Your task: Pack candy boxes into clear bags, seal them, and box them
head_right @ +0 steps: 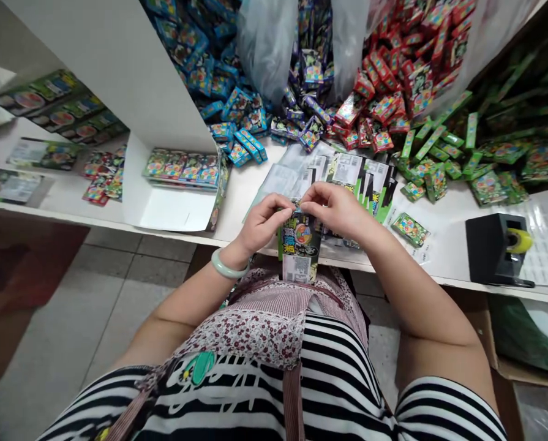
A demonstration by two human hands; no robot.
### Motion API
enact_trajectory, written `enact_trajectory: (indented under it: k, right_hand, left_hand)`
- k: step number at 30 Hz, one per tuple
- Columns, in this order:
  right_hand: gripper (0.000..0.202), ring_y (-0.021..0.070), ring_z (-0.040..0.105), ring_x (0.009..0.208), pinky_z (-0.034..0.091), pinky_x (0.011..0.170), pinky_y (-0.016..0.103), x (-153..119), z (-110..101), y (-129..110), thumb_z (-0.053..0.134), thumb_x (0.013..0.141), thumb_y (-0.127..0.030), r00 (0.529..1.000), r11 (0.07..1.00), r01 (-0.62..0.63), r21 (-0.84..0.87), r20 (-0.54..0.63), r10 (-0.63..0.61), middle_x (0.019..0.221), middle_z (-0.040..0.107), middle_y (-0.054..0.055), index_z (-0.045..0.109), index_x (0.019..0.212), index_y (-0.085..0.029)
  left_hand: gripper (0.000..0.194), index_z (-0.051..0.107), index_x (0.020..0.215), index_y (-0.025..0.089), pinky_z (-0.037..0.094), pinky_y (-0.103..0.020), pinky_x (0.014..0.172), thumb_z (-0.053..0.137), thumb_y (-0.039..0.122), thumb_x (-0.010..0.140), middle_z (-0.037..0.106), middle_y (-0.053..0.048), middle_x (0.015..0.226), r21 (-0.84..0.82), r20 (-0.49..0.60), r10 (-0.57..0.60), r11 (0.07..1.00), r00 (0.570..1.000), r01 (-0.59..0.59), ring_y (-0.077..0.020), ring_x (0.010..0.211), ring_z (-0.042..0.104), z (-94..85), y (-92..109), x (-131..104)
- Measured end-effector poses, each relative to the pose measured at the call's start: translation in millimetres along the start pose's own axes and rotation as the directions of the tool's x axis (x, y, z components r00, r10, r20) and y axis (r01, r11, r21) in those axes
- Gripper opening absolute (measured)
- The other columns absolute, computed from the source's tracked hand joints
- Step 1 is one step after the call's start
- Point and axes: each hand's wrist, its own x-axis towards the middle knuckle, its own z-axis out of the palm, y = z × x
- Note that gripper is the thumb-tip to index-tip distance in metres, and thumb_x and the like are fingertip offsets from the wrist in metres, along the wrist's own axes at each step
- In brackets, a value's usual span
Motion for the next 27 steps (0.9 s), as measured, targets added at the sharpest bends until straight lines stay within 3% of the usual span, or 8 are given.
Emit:
enact_trajectory:
  k: [5,11,20,27]
  right_hand:
    - [0.026,0.0118,0.048,0.060,0.038,0.058,0.028,3,2,0,0.074,0.078,-0.042,0.999,0.999,-0.042,-0.005,0.013,0.042,0.066,0.059,-0.001,0.062,0.075,-0.019]
    - [0.021,0.0125,0.051,0.061,0.041,0.059,0.028,5,8,5,0.071,0.079,-0.039,0.999,0.999,-0.008,-0.042,-0.048,0.006,0.068,0.063,0.000,0.063,0.075,-0.020]
    - [0.019,0.0134,0.054,0.068,0.045,0.069,0.030,-3,4,3,0.067,0.080,-0.037,0.976,0.996,0.091,-0.010,-0.198,-0.091,0.073,0.061,0.000,0.059,0.077,-0.020]
    - [0.018,0.0147,0.056,0.071,0.045,0.069,0.030,-2,7,-1,0.068,0.082,-0.036,0.993,0.993,0.083,-0.081,-0.073,-0.089,0.074,0.063,0.001,0.061,0.077,-0.019]
  left_hand:
    - [0.033,0.060,0.080,0.021,0.042,-0.030,0.070,0.066,0.052,0.088,0.059,0.000,0.077,-0.015,-0.036,-0.039,0.999,0.999,0.039,-0.0142,0.074,0.053,3.1,-3,2]
    - [0.029,0.057,0.080,0.020,0.042,-0.028,0.071,0.081,0.035,0.076,0.059,0.002,0.078,0.049,-0.124,-0.062,0.996,0.990,0.068,-0.0124,0.074,0.053,10.3,-7,3]
    - [0.023,0.055,0.082,0.020,0.042,-0.027,0.072,0.059,0.040,0.093,0.057,0.001,0.079,0.055,-0.083,-0.007,0.998,0.997,0.012,-0.0126,0.075,0.053,8.4,-10,1]
    - [0.029,0.052,0.080,0.020,0.041,-0.027,0.070,0.055,0.044,0.095,0.051,0.003,0.075,0.044,-0.068,0.005,0.999,0.998,-0.002,-0.0122,0.071,0.048,6.9,-9,2]
